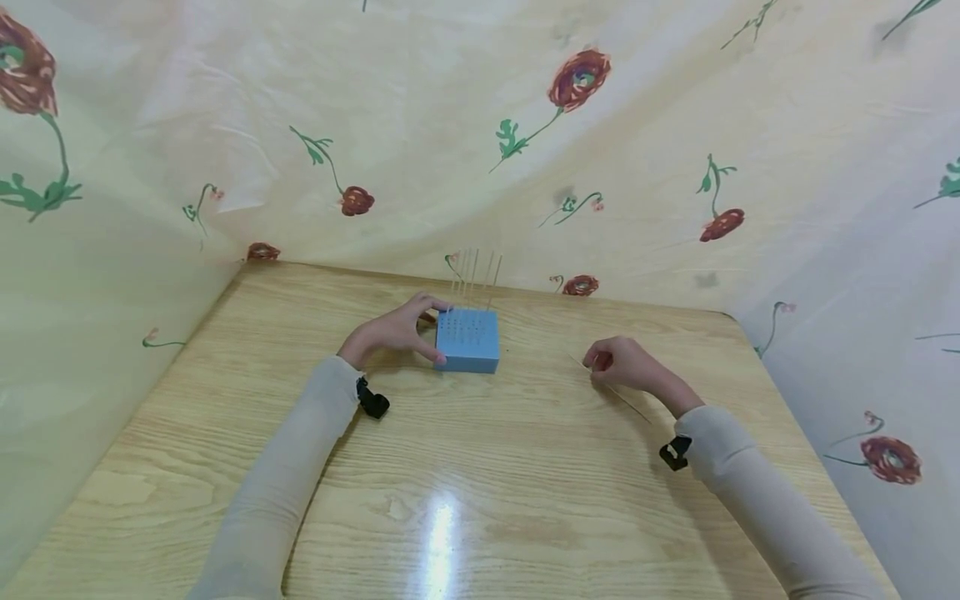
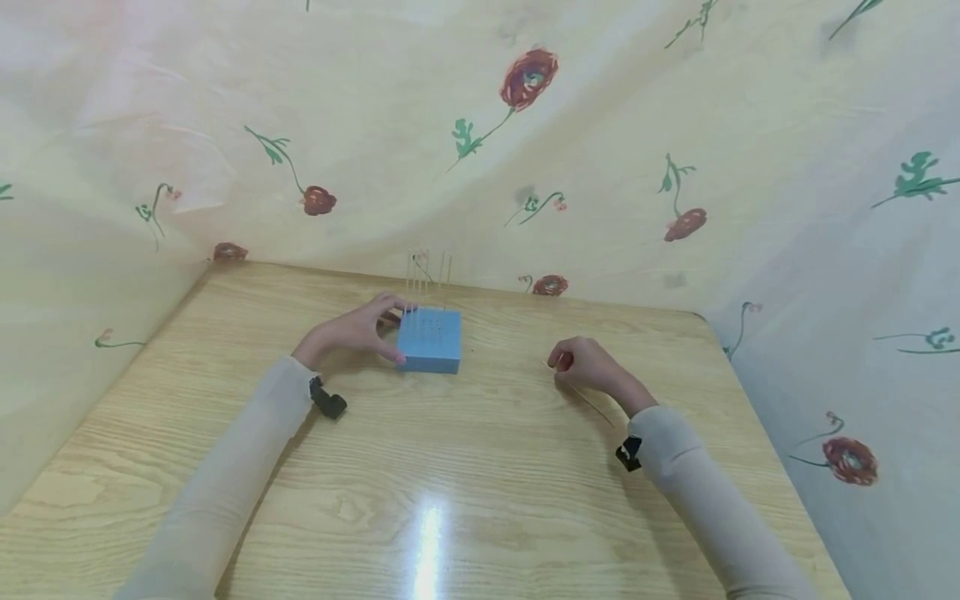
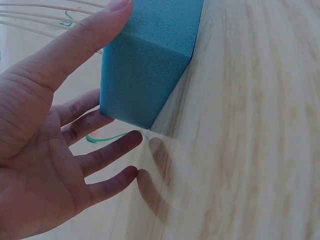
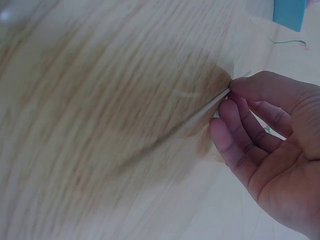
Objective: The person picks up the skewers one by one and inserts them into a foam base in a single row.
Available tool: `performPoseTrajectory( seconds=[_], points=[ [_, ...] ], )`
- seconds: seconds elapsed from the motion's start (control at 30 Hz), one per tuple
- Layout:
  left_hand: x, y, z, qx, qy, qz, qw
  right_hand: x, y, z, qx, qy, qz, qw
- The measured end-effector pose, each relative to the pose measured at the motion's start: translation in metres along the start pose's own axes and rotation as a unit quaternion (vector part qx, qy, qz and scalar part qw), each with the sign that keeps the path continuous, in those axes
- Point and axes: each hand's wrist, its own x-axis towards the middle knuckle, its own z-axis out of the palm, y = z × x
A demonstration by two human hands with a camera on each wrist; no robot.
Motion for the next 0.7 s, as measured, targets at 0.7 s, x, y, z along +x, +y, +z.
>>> performPoseTrajectory(
  seconds=[0.7],
  points=[
    [0.0014, 0.0001, -0.0017, -0.006, -0.004, 0.003, 1.0, 0.0035, -0.0043, 0.0049, 0.008, -0.009, 0.008, 0.9999]
  ],
)
